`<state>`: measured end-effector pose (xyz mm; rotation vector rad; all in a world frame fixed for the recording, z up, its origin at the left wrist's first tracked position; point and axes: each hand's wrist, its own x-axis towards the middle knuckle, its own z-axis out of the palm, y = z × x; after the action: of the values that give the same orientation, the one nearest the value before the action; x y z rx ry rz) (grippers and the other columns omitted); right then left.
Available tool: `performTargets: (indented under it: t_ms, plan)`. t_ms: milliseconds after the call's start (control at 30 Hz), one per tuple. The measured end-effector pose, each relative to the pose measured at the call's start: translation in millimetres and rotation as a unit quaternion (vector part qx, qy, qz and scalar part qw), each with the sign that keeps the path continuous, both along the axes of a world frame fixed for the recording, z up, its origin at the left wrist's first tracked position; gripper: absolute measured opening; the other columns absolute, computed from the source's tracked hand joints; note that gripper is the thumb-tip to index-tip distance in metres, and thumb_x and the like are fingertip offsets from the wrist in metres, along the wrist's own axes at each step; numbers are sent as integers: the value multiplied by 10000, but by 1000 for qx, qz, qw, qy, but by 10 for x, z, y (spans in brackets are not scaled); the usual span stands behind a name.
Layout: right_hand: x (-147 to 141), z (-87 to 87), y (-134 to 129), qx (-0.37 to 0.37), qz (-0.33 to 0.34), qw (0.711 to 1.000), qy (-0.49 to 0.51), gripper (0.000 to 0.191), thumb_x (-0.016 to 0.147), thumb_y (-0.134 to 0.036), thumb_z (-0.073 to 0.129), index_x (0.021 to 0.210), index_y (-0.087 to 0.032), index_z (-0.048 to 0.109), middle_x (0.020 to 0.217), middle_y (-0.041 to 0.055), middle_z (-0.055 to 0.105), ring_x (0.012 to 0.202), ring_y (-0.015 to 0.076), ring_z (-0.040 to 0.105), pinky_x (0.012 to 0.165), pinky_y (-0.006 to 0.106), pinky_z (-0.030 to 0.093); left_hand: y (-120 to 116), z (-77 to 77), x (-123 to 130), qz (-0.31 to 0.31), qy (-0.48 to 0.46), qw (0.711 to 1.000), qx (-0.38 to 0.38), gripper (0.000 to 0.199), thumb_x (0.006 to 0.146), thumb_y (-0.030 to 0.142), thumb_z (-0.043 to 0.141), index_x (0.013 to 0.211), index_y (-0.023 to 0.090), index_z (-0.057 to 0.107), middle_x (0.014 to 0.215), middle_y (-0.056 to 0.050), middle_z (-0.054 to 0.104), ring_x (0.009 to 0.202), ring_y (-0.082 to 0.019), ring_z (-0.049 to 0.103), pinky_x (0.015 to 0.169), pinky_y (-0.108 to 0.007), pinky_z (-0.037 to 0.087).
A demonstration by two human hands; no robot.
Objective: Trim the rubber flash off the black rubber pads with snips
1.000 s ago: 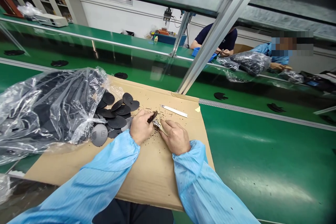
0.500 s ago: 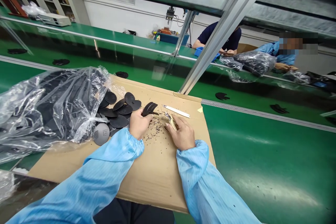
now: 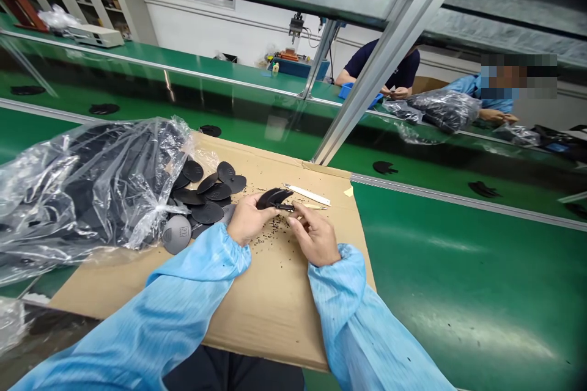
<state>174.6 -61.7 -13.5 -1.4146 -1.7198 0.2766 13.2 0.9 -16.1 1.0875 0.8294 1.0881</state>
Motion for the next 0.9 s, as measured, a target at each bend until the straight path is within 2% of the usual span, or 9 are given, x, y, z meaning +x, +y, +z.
performTargets:
  t_ms: [167,233,367,500,567,633,733,800,900]
  plan:
    - [2,-39,17,-48,18,986,160,271,859,-378,593,1005,-160,660,738,36,675,584,141,610,565,283,534,-25,21,17,-60,-22,998,3,303,589,137,721,891,115,704,877,-66,706,849,-196,641,824,-330,511]
    - [15,-70,35,-63,30,976,205,260,846,-385,615,973,-161,654,685,23,660,550,138,604,543,281,534,-24,24,27,-48,-28,998,-4,300,576,90,711,874,110,686,906,-81,697,864,-197,641,828,-330,515]
    - [55,-174,62,-20,-8,979,204,228,831,-366,645,949,-172,663,705,34,670,608,158,633,590,307,553,-11,47,25,9,-98,991,-92,403,646,66,660,1038,142,606,1065,-100,656,947,-184,634,853,-325,520]
    - [79,-196,40,22,-30,992,120,196,844,-340,632,958,-186,674,820,57,701,717,183,666,698,358,571,-13,78,3,-85,-162,967,-178,282,825,327,575,1041,146,565,883,-81,658,697,-168,656,674,-342,564]
    - [49,-110,7,52,-2,997,52,147,844,-308,629,926,-200,685,913,69,705,843,207,669,796,390,559,-23,66,7,-97,-142,970,-169,299,786,295,638,1033,144,560,846,-64,652,630,-150,641,582,-289,545]
    - [-25,36,-12,105,0,994,10,114,835,-280,629,898,-202,685,967,82,695,925,227,652,855,414,536,-28,30,23,-72,-113,980,-149,329,736,200,679,1039,146,562,839,-50,651,593,-131,625,548,-256,524]
    - [-233,296,58,155,-48,987,-12,103,839,-268,605,877,-197,669,900,77,686,855,216,644,806,388,534,-13,-40,57,-30,-75,992,-99,308,738,175,667,1035,145,588,858,-57,661,634,-150,632,614,-295,538]
    - [-432,453,204,105,-35,993,-47,132,846,-271,576,903,-195,667,872,63,688,795,197,641,759,351,529,15,-75,77,-8,-43,999,-31,252,752,179,665,997,142,623,920,-82,672,787,-192,647,736,-333,540]
    - [-795,612,542,-41,27,988,-147,188,818,-252,584,976,-202,672,928,54,705,820,201,651,770,333,509,84,-89,99,27,-19,997,64,177,804,217,649,971,161,656,1032,-110,655,997,-224,601,884,-362,498]
